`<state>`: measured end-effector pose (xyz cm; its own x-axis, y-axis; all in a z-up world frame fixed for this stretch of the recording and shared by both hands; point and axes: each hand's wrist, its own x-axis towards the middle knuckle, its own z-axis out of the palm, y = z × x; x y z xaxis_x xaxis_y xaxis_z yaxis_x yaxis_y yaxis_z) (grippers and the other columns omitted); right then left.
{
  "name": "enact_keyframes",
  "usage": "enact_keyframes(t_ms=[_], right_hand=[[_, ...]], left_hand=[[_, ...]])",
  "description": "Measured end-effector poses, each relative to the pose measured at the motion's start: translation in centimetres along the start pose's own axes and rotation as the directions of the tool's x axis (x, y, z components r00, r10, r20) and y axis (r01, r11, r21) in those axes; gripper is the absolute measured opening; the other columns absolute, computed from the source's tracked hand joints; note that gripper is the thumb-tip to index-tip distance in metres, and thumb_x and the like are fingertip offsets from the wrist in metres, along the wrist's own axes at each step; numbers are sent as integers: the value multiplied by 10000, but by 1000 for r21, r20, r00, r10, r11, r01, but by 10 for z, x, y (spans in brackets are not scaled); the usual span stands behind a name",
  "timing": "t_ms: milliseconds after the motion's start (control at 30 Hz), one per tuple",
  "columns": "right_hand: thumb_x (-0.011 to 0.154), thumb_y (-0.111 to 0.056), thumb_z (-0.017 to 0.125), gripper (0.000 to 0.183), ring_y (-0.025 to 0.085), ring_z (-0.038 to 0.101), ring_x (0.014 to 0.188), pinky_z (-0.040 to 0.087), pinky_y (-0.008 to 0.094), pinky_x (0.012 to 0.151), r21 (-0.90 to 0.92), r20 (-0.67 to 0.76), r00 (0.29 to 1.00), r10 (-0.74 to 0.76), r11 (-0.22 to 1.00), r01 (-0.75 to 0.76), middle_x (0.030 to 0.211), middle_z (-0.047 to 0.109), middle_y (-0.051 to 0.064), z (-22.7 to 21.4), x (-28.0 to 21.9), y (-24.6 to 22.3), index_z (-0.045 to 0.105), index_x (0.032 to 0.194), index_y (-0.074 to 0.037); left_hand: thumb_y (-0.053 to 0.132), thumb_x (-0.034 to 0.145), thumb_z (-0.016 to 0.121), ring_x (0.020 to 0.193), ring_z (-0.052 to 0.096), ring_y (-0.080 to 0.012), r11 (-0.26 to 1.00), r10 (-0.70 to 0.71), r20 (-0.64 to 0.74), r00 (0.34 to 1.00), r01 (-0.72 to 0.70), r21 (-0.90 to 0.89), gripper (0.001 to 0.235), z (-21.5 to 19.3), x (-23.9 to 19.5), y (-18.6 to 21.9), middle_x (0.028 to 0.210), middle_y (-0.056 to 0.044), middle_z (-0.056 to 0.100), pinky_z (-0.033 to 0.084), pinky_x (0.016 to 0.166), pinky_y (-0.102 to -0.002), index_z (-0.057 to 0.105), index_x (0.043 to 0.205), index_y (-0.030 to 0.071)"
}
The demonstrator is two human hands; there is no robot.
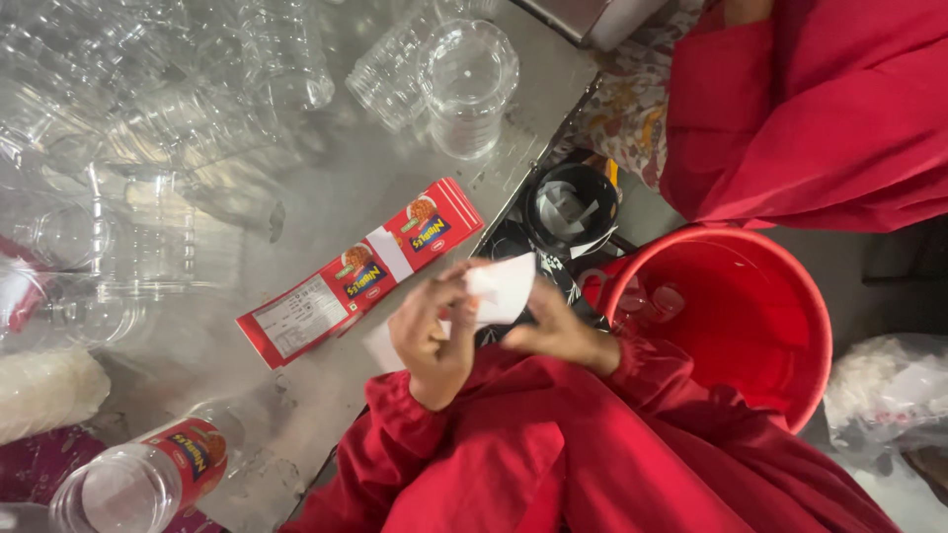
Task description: The person applies adhesive labels to clear plastic jars by hand, smoothing the labels onto the side of each jar and placing them aside.
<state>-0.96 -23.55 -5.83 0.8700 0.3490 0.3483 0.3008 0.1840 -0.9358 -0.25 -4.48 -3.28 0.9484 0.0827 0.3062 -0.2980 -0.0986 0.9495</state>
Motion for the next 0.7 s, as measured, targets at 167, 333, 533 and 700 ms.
enact_keyframes(t_ms=[167, 333, 533, 700], right_hand=[[956, -136, 726, 144, 103, 688, 704, 554, 340, 624, 118, -324, 804, 498, 865, -488, 825, 772, 68, 1, -1, 26, 788, 991, -12], [926, -204, 779, 157, 177, 620, 608, 479, 367, 527, -520, 7, 932, 362, 797, -306, 706, 692, 91, -36, 11, 2, 774, 923, -47], [910, -235, 769, 158, 228, 668, 702, 513, 342, 651, -627, 161, 895, 416, 744, -233, 797, 719, 101, -43, 17, -4, 778, 922, -77], [961, -160, 670, 140, 89, 721, 782, 585, 246, 718, -163, -141, 830, 539, 815, -556, 891, 770, 30, -75, 4, 1, 759, 1031, -76]], left_hand=[[40, 978, 684, 938, 576, -155, 704, -495, -195, 847, 259, -662, 220, 2, 25, 6, 1050, -87, 665, 374, 921, -391, 677, 1194, 0], [120, 937, 697, 1365, 586, -351, 943, 249, 402, 881, -315, 104, 330, -14, 21, 40, 1283, -131, 692, 383, 1235, -453, 641, 1256, 53], [191, 894, 771, 846, 726, -225, 767, 80, 568, 819, -414, 490, 69, -37, 29, 0, 863, -29, 766, 548, 1063, -452, 768, 900, 123], [247, 926, 796, 675, 724, -247, 642, -233, 120, 965, 59, 765, 178, -70, 37, 4, 849, -84, 779, 534, 612, -390, 768, 906, 73]])
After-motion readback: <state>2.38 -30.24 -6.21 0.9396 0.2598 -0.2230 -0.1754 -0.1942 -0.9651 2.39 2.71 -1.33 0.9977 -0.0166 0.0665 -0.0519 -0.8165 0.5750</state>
